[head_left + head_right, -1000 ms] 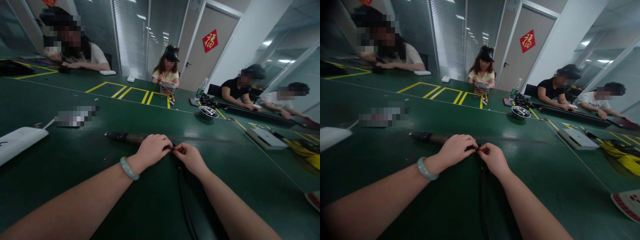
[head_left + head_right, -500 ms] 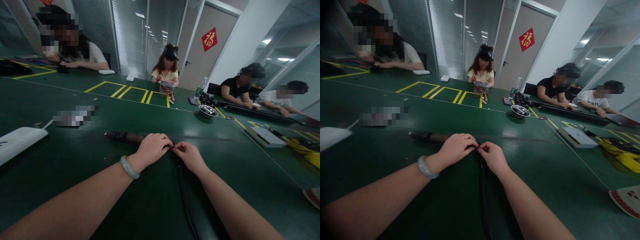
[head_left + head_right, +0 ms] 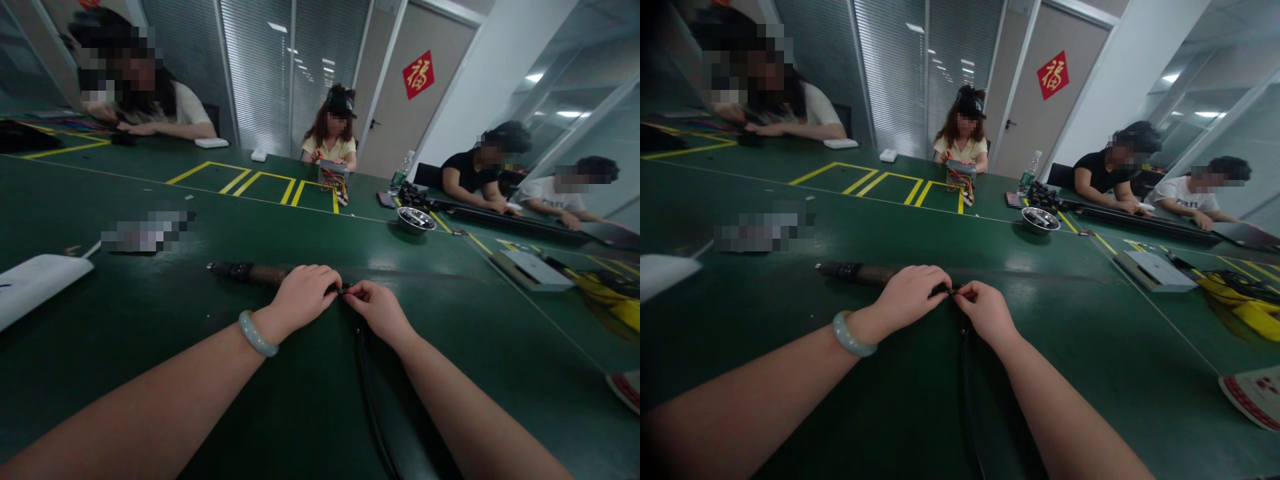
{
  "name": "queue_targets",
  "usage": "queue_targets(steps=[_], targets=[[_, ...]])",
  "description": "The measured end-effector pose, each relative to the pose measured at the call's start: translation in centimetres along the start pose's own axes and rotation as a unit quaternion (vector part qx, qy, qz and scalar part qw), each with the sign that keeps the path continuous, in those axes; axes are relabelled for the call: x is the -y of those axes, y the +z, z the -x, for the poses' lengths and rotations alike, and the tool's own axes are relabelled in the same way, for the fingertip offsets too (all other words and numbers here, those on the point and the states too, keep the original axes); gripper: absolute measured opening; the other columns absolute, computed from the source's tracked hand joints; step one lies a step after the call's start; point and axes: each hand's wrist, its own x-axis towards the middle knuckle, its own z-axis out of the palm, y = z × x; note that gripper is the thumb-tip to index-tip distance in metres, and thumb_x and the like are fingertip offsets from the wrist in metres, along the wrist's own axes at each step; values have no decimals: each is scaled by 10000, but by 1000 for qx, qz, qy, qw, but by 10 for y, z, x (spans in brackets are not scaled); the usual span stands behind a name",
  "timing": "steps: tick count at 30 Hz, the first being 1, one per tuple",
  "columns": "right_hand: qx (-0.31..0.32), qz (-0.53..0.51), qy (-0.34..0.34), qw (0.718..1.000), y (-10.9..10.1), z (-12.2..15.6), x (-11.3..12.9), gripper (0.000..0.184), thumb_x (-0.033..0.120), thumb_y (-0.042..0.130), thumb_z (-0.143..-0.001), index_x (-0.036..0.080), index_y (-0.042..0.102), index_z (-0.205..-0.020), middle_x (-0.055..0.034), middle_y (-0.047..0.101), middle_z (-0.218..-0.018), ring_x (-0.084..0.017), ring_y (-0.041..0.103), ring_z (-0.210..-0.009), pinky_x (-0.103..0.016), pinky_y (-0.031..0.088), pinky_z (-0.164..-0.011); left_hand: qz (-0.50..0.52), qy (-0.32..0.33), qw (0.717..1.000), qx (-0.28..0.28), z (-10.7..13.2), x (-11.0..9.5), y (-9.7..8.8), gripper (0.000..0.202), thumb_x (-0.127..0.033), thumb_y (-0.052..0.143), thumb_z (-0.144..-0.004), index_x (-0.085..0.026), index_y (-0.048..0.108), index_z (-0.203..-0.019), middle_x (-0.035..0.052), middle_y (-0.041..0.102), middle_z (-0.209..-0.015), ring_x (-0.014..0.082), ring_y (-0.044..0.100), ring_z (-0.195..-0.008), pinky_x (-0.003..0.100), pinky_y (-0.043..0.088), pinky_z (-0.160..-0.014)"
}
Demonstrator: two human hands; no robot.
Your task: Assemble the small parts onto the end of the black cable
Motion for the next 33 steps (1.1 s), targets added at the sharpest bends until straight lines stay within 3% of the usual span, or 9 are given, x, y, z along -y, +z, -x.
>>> queue_targets(steps=[16,33], targets=[[6,2,-1,1000,0,-1,0,156,345,632,-813,207,686,-859,5,701,-788,-138,618,-668,-240,429,-603,-8,7,1000,4,0,1,0,142,-257,560,-887,-254,625,-1014,2,626,-1022,192,578,-936,348,415,-823],[9,5,5,1000,-2,1,3,150,337,636,-811,205,687,-858,8,701,-782,-127,603,-646,-228,419,-586,-2,-5,1000,-6,0,0,-1,132,-246,577,-871,-212,605,-995,14,634,-999,198,579,-916,363,422,-811]])
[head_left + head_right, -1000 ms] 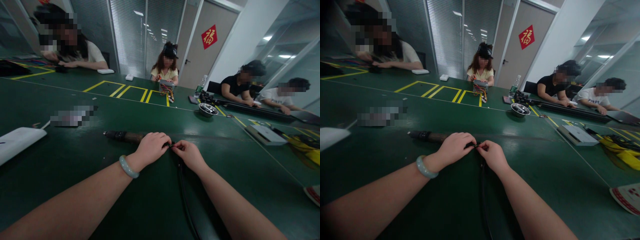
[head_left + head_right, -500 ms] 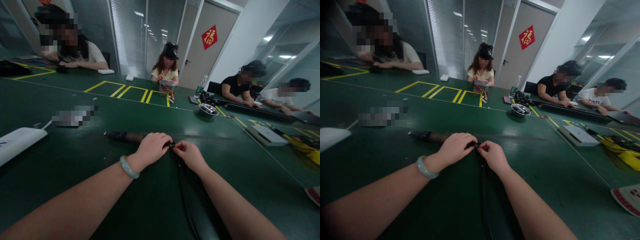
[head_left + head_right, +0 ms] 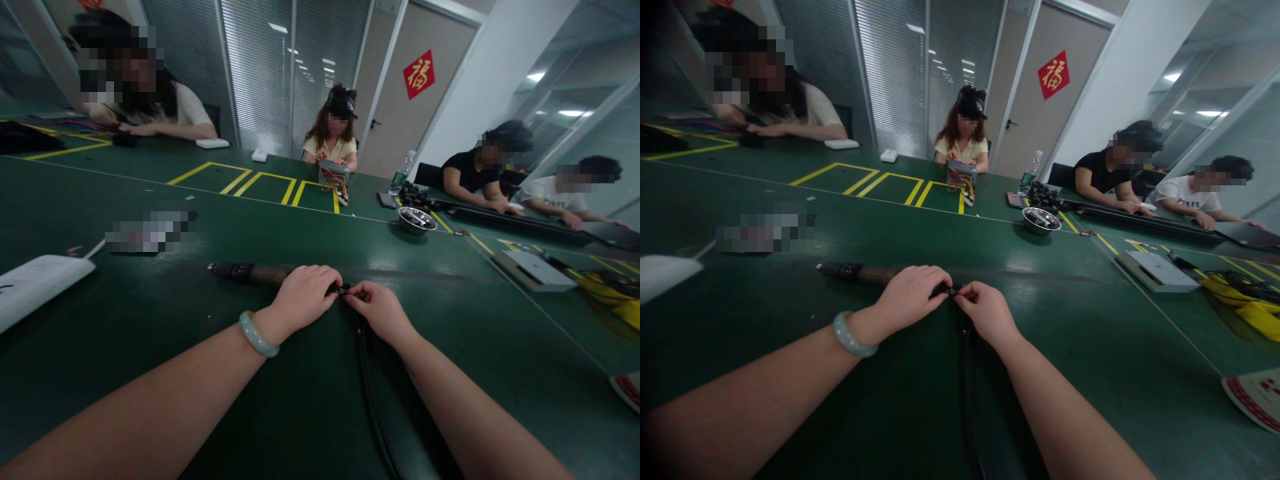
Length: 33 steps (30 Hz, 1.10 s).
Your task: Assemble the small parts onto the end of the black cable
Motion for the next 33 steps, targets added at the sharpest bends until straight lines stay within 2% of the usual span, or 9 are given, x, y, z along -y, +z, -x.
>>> queue_targets(steps=[11,16,22,29,33], targets=[[0,1,4,1000,-1,0,1,143,331,637,-809,204,684,-852,7,702,-788,-129,610,-657,-232,421,-600,-6,-3,1000,-1,0,0,1,152,-258,588,-865,-210,598,-1010,24,635,-994,203,583,-908,361,426,-808],[-2,1,-1,1000,0,0,-1,122,314,641,-804,208,683,-847,16,700,-776,-126,611,-656,-230,419,-599,-5,5,1000,0,0,0,2,119,-230,601,-850,-231,599,-969,-1,631,-991,201,578,-913,369,418,-813],[2,-6,4,1000,0,0,-1,127,319,637,-807,207,678,-851,14,699,-778,-129,607,-653,-231,422,-596,-2,-3,1000,-7,0,0,2,166,-238,602,-852,-226,580,-1017,9,632,-999,208,576,-914,372,418,-804],[4,-3,4,1000,-1,0,0,136,315,632,-806,199,677,-861,1,704,-793,-136,624,-676,-237,433,-615,-4,8,1000,2,0,1,3,114,-253,558,-881,-226,608,-979,16,626,-998,196,579,-918,355,419,-822],[8,-2,10,1000,-1,0,2,142,321,629,-805,198,678,-856,-3,705,-786,-140,623,-665,-239,430,-600,-4,6,1000,2,1,-1,0,173,-243,578,-868,-245,597,-1040,12,631,-1036,207,578,-956,363,417,-843]])
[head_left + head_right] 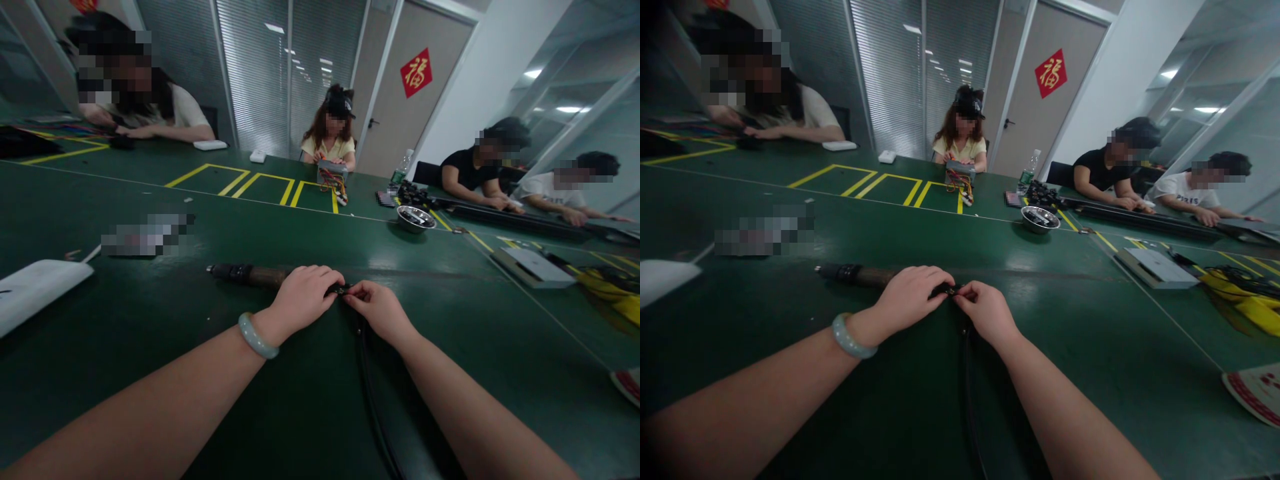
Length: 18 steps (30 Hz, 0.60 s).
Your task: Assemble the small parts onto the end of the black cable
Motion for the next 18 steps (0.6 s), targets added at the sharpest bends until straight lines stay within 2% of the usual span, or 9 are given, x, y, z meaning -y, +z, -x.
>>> queue_targets(steps=[10,14,18], targets=[[-2,1,-6,1000,1,-1,-4,131,321,617,-809,210,684,-832,10,685,-728,-136,595,-624,-237,390,-555,-5,-24,1000,6,-1,-2,0,228,-237,605,-862,-230,557,-1085,20,634,-1033,211,581,-967,365,431,-846],[3,-14,-5,1000,3,-2,-10,139,328,613,-818,212,685,-847,11,686,-731,-136,597,-632,-236,390,-557,0,-7,1000,19,-1,-3,-2,145,-235,596,-872,-234,577,-1015,5,629,-1020,198,577,-952,358,433,-831],[0,-13,-6,1000,2,-1,-8,125,319,622,-814,217,690,-840,12,690,-731,-137,601,-631,-239,390,-556,-6,2,1000,30,-1,-4,-3,153,-217,570,-887,-252,582,-1035,-4,621,-1046,189,572,-971,353,435,-834]])
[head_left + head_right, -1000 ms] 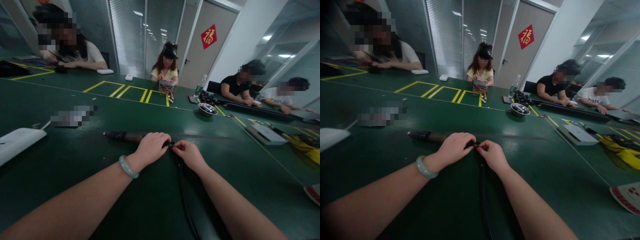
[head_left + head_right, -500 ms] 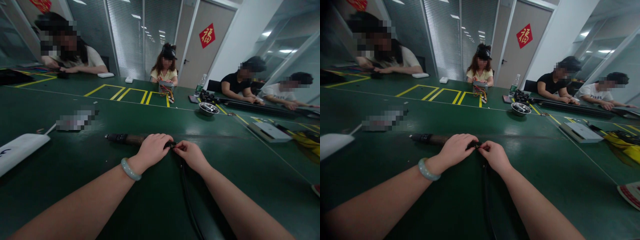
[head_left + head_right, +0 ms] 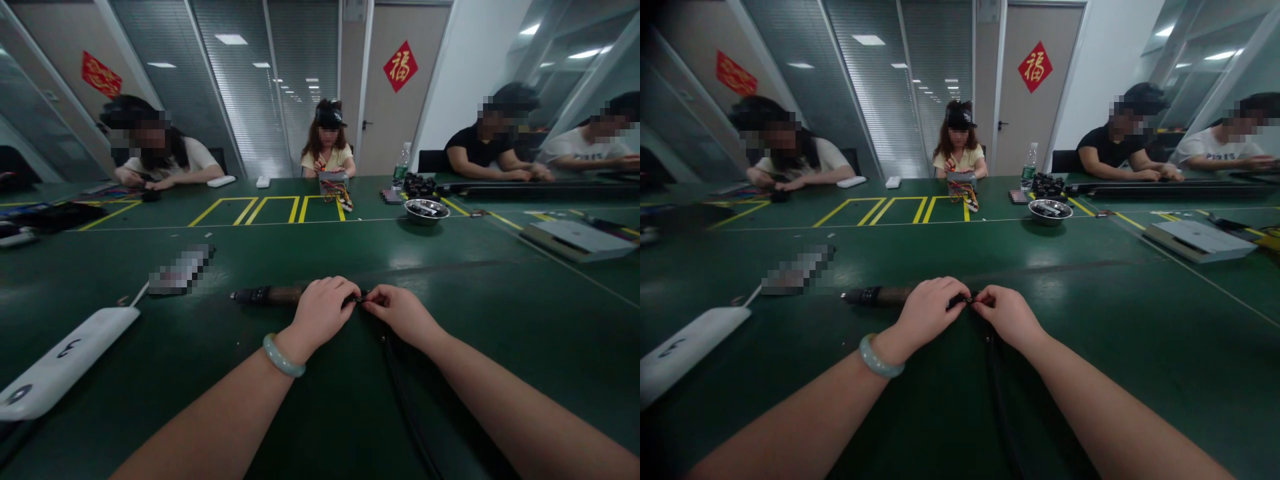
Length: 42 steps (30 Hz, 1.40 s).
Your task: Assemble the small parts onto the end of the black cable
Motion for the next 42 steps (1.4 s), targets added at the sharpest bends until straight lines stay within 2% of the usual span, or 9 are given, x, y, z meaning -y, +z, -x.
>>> queue_targets(steps=[5,12,18,24,31,38,42], targets=[[1,-11,3,1000,-2,1,5,112,304,627,-811,219,693,-842,4,705,-769,-142,618,-647,-244,407,-570,-6,-26,1000,-4,0,-1,0,164,-248,598,-872,-231,566,-1031,5,623,-1012,193,577,-951,364,444,-830],[0,0,-4,1000,-1,0,4,122,315,635,-805,218,696,-847,-2,709,-783,-150,624,-665,-253,417,-589,-9,-5,1000,4,0,-1,-2,158,-226,560,-892,-245,578,-1048,9,619,-1057,194,576,-987,358,447,-836],[3,-3,-2,1000,-1,0,4,121,310,628,-811,219,695,-853,-3,709,-796,-150,626,-674,-255,428,-606,-5,-35,999,-9,0,-1,0,169,-254,605,-866,-223,558,-1025,14,627,-991,202,587,-938,370,448,-814],[0,-5,1,1000,-1,1,5,119,308,633,-801,212,688,-842,1,698,-751,-143,611,-634,-247,406,-568,-12,-6,1000,8,-1,0,-1,131,-236,572,-882,-234,574,-1013,14,625,-1026,198,582,-977,355,447,-830],[-3,-2,3,1000,0,0,2,125,307,624,-801,209,692,-838,-6,702,-753,-150,615,-650,-250,407,-569,-13,-36,999,-7,0,-1,1,172,-258,603,-867,-220,552,-1027,13,625,-981,197,593,-933,373,453,-811],[-4,6,-1,1000,-2,2,4,114,308,624,-810,219,694,-826,9,694,-741,-143,614,-653,-247,407,-579,6,-4,1000,-6,0,0,1,110,-220,589,-874,-236,574,-982,0,623,-1015,194,576,-950,358,437,-814],[-3,4,-2,1000,-2,2,5,116,307,625,-810,215,693,-828,9,691,-736,-139,605,-639,-245,402,-572,12,-12,1000,-15,1,0,2,155,-216,601,-865,-239,561,-1012,-6,622,-1007,194,573,-946,363,433,-813]])
